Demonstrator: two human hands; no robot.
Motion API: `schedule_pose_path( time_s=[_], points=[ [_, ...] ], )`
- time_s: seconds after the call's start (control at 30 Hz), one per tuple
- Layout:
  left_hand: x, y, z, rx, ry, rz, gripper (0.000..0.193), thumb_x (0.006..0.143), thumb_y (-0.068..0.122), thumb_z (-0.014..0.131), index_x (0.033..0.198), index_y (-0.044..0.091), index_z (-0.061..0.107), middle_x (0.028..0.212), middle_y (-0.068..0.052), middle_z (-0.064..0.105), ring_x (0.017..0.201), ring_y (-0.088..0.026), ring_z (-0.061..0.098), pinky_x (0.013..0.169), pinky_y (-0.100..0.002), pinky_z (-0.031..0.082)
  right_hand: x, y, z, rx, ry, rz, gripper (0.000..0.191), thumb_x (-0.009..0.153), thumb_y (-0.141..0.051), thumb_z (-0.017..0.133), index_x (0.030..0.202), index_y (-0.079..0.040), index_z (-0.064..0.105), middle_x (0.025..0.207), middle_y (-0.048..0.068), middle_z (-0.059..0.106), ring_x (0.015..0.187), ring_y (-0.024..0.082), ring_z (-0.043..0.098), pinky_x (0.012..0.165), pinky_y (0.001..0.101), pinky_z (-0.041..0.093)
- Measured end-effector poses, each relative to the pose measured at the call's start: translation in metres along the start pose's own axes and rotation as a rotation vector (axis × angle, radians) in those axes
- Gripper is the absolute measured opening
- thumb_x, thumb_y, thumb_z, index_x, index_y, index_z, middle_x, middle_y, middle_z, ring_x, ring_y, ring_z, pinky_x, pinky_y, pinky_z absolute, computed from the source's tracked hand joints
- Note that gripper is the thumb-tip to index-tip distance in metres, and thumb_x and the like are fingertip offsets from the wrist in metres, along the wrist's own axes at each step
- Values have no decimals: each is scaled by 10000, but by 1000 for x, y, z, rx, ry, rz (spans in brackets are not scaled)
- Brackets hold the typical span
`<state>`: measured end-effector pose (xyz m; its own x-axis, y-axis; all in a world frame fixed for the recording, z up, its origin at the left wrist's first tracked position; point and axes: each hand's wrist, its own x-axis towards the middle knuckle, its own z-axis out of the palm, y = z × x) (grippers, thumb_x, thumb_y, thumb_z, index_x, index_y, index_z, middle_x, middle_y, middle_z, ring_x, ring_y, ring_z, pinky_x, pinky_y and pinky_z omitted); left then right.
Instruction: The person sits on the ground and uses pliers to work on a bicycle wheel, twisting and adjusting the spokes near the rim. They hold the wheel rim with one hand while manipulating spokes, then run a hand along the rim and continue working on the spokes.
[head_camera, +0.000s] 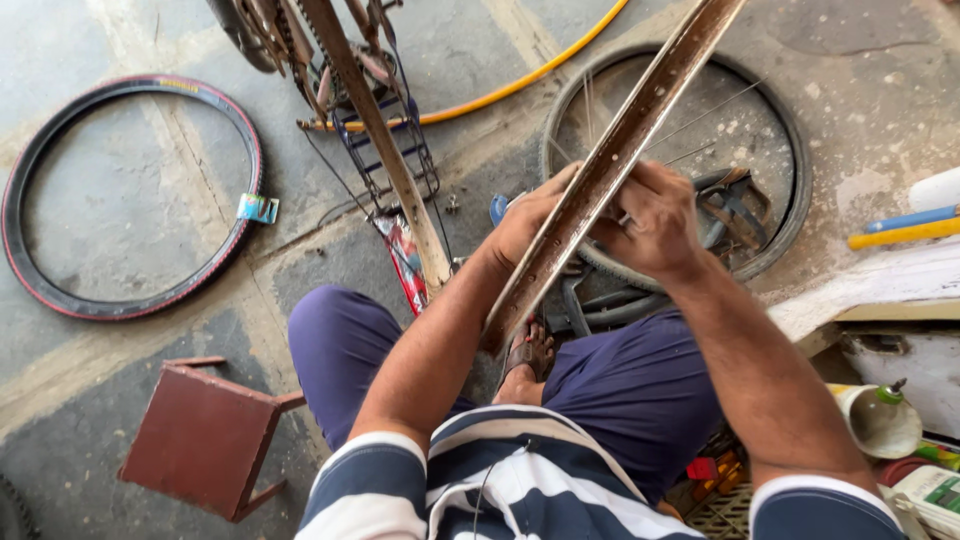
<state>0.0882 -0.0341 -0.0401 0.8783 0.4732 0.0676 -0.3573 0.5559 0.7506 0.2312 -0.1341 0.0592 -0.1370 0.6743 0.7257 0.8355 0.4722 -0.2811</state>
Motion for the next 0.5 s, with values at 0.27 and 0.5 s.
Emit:
schedule_pose_path(
  time_s=[0.27, 0.5],
  points=[
    [-13, -14, -9, -79, -13, -44, 294, 1059, 158, 580, 1303, 2, 630, 1154, -127, 690, 1035, -188, 669, 942, -324, 525, -28, -26, 60, -113, 484, 378, 477, 1031, -513, 726, 930, -47, 725, 769, 60, 586, 638, 158, 548, 539, 361, 416],
    [-21, 23, 15, 151, 14, 207, 317, 1127, 141, 547, 1412, 15, 606, 1293, -97, 676, 1177, -178, 650, 1039, -339, 540, -26, -12, 51, 27, 402, 237, 407, 1020, -423, 686, 1055, -17, 676, 944, 50, 644, 808, 153, 658, 654, 300, 567]
  ],
)
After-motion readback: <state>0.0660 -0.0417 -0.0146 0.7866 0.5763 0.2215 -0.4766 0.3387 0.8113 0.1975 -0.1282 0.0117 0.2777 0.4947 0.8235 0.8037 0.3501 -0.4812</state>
